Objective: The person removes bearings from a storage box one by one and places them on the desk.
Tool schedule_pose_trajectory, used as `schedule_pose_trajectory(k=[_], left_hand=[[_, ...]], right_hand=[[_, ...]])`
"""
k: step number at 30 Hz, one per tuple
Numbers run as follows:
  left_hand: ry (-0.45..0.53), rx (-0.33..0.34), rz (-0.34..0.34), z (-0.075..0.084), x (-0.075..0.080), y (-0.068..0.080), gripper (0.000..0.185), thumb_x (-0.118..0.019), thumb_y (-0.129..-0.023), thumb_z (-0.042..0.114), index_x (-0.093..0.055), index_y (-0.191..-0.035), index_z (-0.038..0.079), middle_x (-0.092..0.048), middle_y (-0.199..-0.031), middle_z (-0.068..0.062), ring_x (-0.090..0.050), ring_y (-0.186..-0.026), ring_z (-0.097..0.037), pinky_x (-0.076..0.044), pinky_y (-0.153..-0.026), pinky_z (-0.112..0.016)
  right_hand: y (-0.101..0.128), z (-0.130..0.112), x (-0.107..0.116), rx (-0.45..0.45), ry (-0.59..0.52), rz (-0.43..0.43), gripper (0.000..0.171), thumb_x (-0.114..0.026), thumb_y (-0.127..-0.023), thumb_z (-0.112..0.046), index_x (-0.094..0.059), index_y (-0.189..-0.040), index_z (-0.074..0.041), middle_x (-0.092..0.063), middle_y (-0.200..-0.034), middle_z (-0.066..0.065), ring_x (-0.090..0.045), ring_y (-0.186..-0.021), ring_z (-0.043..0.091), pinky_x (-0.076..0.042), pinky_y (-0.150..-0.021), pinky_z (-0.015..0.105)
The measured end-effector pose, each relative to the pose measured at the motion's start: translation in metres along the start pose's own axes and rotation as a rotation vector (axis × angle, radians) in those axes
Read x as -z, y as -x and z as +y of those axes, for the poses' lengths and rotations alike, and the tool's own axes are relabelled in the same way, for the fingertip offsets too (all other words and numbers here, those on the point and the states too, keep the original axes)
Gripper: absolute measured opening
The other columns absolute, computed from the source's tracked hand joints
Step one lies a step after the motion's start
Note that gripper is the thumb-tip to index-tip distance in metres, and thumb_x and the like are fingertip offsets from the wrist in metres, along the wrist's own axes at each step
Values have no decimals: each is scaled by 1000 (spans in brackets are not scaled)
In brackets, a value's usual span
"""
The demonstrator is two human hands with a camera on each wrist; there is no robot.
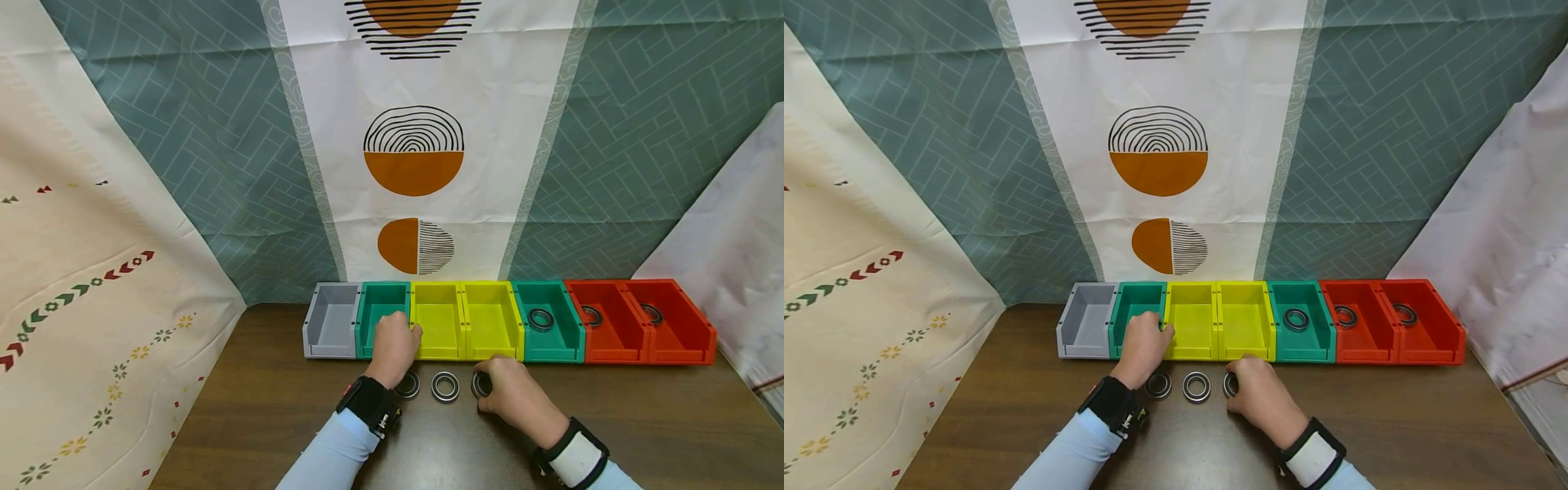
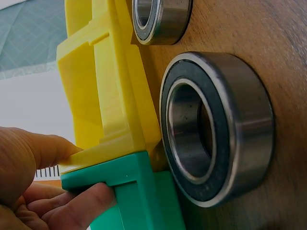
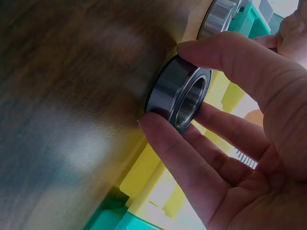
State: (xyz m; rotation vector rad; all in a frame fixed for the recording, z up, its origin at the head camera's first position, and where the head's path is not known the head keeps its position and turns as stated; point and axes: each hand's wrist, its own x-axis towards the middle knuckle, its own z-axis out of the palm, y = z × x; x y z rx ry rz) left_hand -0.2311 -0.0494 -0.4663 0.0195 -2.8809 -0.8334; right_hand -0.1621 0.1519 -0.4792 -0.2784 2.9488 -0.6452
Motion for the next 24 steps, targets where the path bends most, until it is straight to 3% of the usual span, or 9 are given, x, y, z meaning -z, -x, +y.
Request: schedule_pose_trajectory(k=[9,15,20,24], left_hand=[[1,23,-30,1,1,0,27,-63,-88,27,-68,-88,0,-54,-59,-2,-50,-46,-12,-37,-39,-20],[7,25,-33,2,2,0,27,-62,-88,26,-67,-88,-1,-53,-57,-2,-50,-44,-12,-37,-39,-20],[17,17,-30,2,3,0,26,-62,-88,24,-67,-87,0,-53,-57,-2,-50,-43,-12,-37,-38,-21],[29,22,-39,2,2,1,25,-61,-88,24,-67,-88,-1,-53,-57,-2,-50,-44,-12,-37,-39,-20]], right_hand=[[0,0,1,-21,-2,-39,49,-84,-57,-13,-69,-103,-5,-61,-87,2,-49,-74,15,-44,-64,29],[3,0,9,3,-8,-15,43,-82,-62,-20,-70,-102,-9,-61,-83,0,-47,-70,14,-40,-60,29],[6,0,29,34,-23,122,42,-79,-71,-27,-69,-107,-10,-68,-97,6,-61,-85,18,-53,-73,38],[4,5,50,66,-7,287,43,-74,-77,-26,-66,-114,-5,-66,-113,13,-62,-103,29,-51,-83,48]])
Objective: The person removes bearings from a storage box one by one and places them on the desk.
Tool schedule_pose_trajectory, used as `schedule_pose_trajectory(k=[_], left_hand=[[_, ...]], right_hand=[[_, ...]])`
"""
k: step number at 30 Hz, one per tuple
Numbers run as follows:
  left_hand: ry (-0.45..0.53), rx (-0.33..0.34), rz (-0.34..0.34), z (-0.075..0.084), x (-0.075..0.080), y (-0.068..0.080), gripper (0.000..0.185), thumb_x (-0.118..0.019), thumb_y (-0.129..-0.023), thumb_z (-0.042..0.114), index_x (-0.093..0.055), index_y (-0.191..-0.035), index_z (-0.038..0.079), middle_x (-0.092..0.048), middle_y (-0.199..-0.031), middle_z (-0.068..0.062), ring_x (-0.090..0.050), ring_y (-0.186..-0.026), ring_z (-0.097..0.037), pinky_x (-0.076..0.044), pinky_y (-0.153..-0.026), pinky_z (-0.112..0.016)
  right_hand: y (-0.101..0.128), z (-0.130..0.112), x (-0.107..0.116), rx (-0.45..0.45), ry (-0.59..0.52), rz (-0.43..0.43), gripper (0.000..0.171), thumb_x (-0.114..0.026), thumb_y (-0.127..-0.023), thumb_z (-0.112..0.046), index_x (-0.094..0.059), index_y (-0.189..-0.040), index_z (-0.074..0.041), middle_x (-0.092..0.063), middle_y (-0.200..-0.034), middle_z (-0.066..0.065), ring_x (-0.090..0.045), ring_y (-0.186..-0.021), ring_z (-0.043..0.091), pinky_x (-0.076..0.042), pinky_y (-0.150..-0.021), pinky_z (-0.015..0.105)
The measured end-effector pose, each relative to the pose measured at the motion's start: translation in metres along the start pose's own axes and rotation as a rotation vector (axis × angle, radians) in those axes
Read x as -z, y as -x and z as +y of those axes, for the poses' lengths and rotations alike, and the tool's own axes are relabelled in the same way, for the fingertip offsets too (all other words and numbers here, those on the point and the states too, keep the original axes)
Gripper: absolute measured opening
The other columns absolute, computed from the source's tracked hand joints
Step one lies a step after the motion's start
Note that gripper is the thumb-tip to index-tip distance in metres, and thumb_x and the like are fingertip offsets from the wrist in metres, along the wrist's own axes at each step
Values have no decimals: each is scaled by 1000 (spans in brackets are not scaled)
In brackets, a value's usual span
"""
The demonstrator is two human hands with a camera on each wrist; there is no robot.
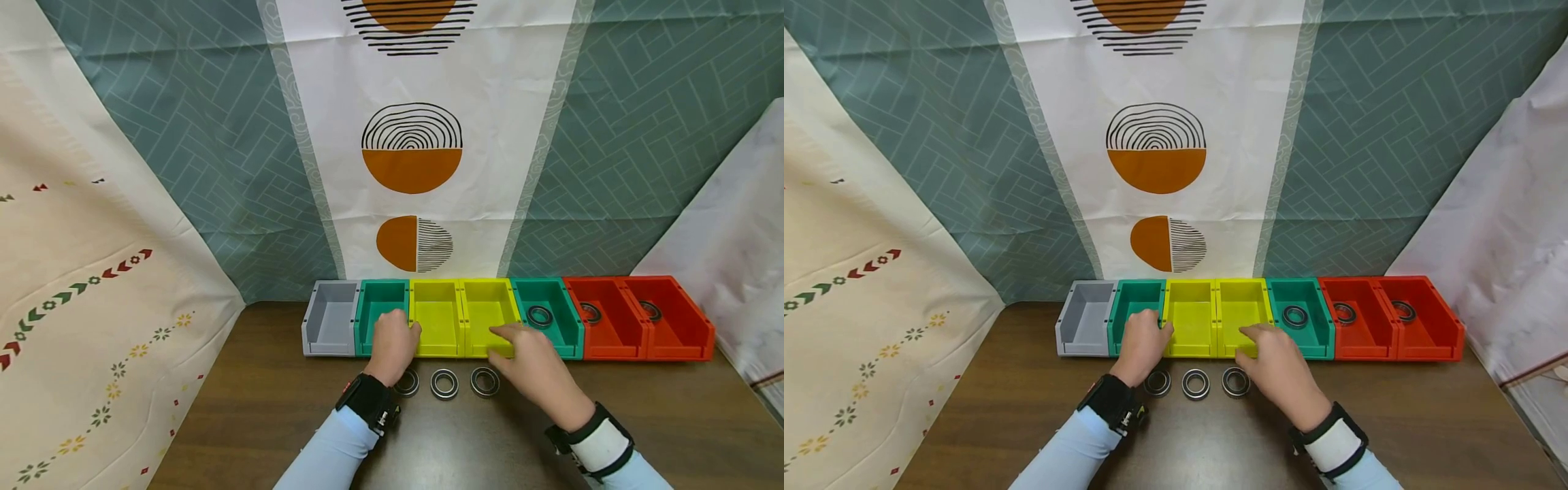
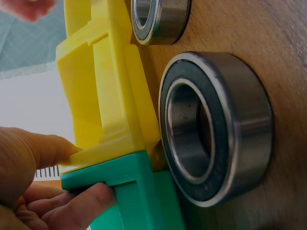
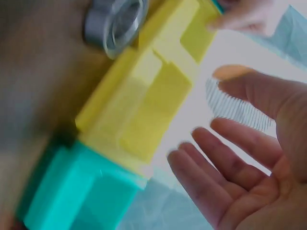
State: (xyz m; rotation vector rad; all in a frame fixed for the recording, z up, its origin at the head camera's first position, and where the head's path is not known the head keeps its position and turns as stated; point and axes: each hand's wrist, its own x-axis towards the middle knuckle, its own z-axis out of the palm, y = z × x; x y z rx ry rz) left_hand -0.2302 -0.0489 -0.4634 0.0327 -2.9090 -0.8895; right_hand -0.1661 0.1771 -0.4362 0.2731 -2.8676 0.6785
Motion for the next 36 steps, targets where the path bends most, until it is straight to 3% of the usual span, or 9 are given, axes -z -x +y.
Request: schedule_pose_trajectory(k=[7,12,22,36], left_hand=[[-26,-11,5,0,1,0,27,-62,-88,26,-67,-87,0,-53,-58,-2,-50,-45,-12,-36,-38,-21],[-25,5,-12,0,1,0,28,-61,-89,27,-68,-89,0,-52,-57,-1,-50,-45,-12,-37,-39,-21],[-12,-6,17,-1,-1,0,26,-62,-88,26,-68,-85,0,-54,-59,-2,-50,-45,-12,-37,-39,-21],[-21,-5,21,-1,-2,0,26,-63,-87,26,-68,-85,1,-54,-60,-1,-51,-48,-12,-37,-41,-22]], right_hand=[[-18,25,22,23,17,196,43,-66,-84,-18,-59,-122,1,-53,-130,23,-44,-124,43,-40,-93,61],[-30,48,26,48,17,234,44,-64,-84,-8,-54,-125,6,-46,-133,30,-38,-126,50,-36,-93,64],[-41,74,12,-55,70,92,51,-63,-84,-4,-47,-130,9,-39,-137,34,-35,-126,54,-35,-93,65],[-54,86,-6,-164,88,-56,55,-62,-85,-10,-42,-134,8,-32,-140,37,-29,-128,55,-29,-99,65]])
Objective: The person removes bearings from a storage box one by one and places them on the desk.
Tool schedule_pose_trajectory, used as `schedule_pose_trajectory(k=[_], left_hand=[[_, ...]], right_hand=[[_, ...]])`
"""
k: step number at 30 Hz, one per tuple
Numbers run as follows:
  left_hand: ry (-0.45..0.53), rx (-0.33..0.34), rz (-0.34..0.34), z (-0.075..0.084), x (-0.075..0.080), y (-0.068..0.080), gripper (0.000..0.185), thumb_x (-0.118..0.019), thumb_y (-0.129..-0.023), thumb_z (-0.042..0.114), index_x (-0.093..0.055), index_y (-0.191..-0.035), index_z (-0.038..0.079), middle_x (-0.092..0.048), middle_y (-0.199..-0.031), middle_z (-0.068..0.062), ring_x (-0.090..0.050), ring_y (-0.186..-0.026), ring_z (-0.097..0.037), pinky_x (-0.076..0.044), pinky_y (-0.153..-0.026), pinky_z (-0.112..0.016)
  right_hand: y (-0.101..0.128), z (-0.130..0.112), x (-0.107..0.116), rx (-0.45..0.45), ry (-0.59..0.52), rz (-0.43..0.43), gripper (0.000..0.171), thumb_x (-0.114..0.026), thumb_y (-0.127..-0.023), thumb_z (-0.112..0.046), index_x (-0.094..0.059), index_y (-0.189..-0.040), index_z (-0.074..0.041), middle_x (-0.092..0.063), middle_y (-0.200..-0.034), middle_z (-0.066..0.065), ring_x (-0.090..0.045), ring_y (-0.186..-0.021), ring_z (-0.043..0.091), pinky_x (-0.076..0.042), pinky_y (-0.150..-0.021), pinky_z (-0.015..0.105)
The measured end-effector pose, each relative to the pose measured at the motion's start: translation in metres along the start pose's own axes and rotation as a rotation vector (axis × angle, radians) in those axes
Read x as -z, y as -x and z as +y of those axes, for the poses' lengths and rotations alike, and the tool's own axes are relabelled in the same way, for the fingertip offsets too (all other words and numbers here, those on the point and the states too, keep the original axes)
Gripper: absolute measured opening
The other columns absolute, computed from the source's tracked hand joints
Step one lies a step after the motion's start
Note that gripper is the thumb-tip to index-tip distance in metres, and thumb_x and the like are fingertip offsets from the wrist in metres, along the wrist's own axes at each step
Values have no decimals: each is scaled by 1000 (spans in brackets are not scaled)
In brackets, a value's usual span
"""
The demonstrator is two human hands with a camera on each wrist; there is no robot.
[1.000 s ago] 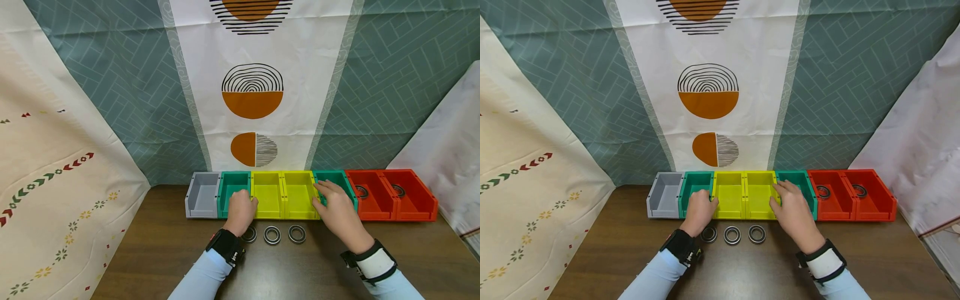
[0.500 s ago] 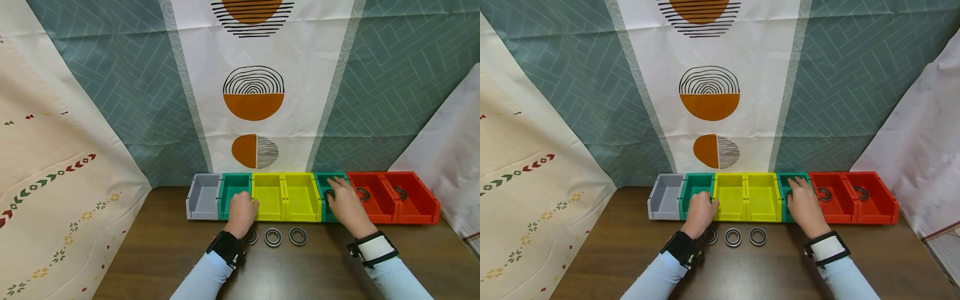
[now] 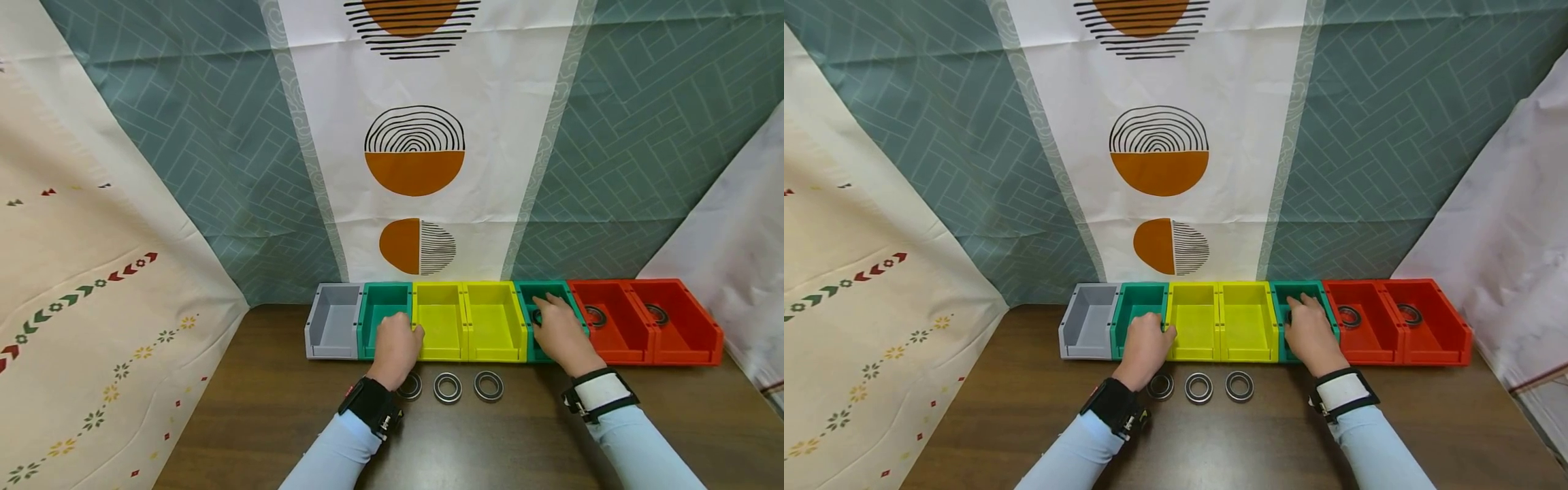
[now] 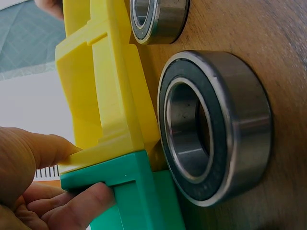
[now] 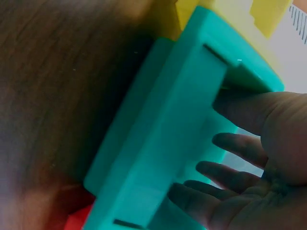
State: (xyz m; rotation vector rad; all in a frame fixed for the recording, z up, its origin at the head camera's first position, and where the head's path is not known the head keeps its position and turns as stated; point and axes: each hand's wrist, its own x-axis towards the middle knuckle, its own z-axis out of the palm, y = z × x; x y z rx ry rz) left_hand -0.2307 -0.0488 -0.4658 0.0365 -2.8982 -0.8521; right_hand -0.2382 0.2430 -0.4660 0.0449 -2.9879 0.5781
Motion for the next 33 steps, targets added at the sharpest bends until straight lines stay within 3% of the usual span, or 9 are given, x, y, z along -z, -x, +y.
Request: schedule_pose_trajectory(k=[10,19,33], left_hand=[[-11,5,3,0,-2,0,27,-63,-87,27,-68,-88,0,-55,-61,-2,-50,-47,-12,-37,-39,-22],[9,6,-7,0,0,-1,26,-62,-88,26,-68,-89,0,-54,-59,-2,-50,-46,-12,-38,-40,-21],[-7,5,-2,3,2,1,26,-62,-87,25,-68,-87,0,-56,-62,-3,-51,-45,-11,-37,-38,-20]], right_hand=[[-6,9,-14,-72,-2,-100,58,-56,-86,-5,-35,-139,6,-27,-143,36,-24,-132,52,-26,-100,65],[-3,9,-17,-28,38,-114,50,-46,-89,-2,-37,-136,9,-35,-138,37,-33,-126,52,-29,-101,63],[-2,10,-14,3,58,-115,47,-56,-84,-2,-47,-128,10,-51,-121,31,-47,-107,42,-38,-96,60]])
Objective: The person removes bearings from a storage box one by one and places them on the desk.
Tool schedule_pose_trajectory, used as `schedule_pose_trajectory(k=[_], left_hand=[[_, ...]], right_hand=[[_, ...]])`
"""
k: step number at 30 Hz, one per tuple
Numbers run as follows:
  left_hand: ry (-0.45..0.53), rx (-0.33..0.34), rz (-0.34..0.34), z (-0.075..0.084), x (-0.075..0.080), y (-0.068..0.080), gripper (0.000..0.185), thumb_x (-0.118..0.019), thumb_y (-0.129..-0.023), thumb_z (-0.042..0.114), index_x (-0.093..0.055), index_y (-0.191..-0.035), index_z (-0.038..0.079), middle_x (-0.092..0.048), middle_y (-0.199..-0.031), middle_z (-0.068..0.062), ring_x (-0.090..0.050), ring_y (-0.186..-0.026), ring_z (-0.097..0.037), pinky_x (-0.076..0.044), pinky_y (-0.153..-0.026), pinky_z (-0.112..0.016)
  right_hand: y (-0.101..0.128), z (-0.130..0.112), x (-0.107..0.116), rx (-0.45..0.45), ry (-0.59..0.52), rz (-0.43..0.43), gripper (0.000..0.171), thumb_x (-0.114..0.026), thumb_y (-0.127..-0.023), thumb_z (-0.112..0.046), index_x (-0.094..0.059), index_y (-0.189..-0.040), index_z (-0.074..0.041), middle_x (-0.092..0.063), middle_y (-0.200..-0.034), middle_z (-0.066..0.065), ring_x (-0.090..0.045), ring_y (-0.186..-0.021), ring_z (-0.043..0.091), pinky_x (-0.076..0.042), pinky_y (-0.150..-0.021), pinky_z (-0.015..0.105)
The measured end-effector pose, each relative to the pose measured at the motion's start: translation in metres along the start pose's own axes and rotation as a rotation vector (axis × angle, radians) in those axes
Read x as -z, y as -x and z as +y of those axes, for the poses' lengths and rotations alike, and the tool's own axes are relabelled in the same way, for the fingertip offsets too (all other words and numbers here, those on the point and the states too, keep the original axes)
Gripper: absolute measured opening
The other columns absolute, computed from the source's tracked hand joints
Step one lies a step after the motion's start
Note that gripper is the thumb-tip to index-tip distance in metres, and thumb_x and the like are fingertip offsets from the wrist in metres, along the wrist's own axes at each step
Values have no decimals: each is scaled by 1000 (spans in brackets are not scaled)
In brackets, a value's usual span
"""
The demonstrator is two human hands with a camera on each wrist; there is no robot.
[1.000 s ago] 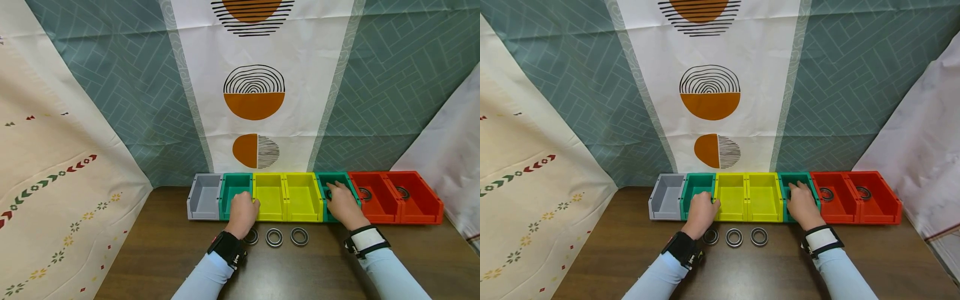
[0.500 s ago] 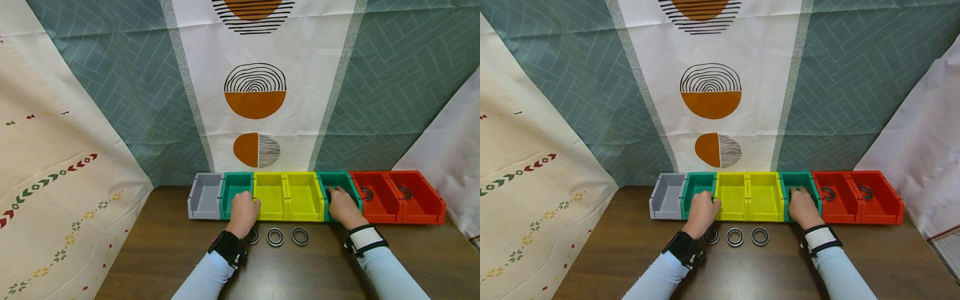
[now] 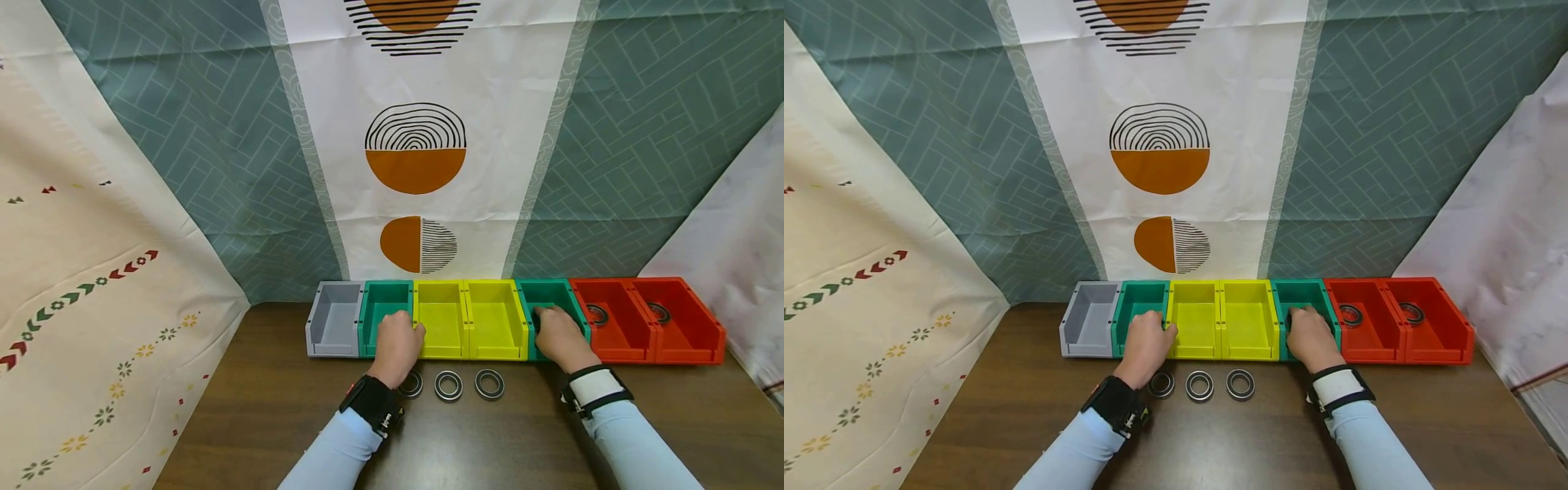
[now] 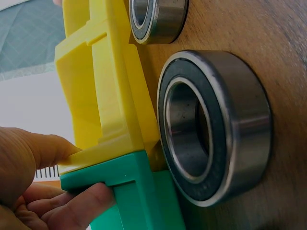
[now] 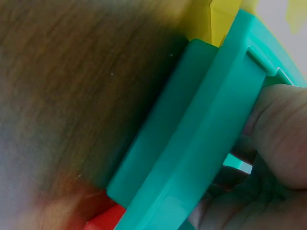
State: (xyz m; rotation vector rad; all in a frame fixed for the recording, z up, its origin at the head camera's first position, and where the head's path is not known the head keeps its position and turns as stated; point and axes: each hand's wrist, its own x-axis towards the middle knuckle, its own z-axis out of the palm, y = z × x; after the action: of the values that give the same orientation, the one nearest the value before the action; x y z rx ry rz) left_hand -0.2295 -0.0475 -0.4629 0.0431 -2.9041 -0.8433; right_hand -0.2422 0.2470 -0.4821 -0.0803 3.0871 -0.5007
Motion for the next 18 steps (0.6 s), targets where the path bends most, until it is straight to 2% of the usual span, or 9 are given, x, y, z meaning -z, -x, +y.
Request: schedule_pose_trajectory(k=[5,9,12,18], left_hand=[[-1,-21,17,0,0,0,25,-62,-87,25,-67,-85,0,-55,-60,-2,-50,-45,-11,-36,-38,-20],[4,-23,16,-1,0,0,25,-62,-87,25,-67,-85,0,-55,-59,-2,-50,-45,-11,-37,-39,-20],[5,-16,14,-1,0,1,26,-62,-87,25,-68,-87,0,-56,-62,-2,-51,-47,-11,-38,-40,-20],[0,-8,12,0,0,0,26,-63,-87,25,-68,-88,-1,-56,-63,-2,-51,-48,-11,-38,-40,-20]], right_hand=[[0,-1,2,-24,2,-12,43,-59,-82,-2,-51,-123,8,-55,-110,27,-49,-94,35,-42,-91,58],[0,-1,3,-33,2,-12,31,-60,-81,-2,-55,-111,5,-57,-93,21,-49,-81,32,-47,-78,51],[-1,-1,3,-33,1,-8,23,-61,-81,-2,-56,-102,3,-54,-84,16,-48,-74,29,-45,-68,44],[0,-2,3,-26,10,7,16,-62,-78,-2,-57,-94,0,-53,-80,15,-47,-71,28,-45,-66,43]])
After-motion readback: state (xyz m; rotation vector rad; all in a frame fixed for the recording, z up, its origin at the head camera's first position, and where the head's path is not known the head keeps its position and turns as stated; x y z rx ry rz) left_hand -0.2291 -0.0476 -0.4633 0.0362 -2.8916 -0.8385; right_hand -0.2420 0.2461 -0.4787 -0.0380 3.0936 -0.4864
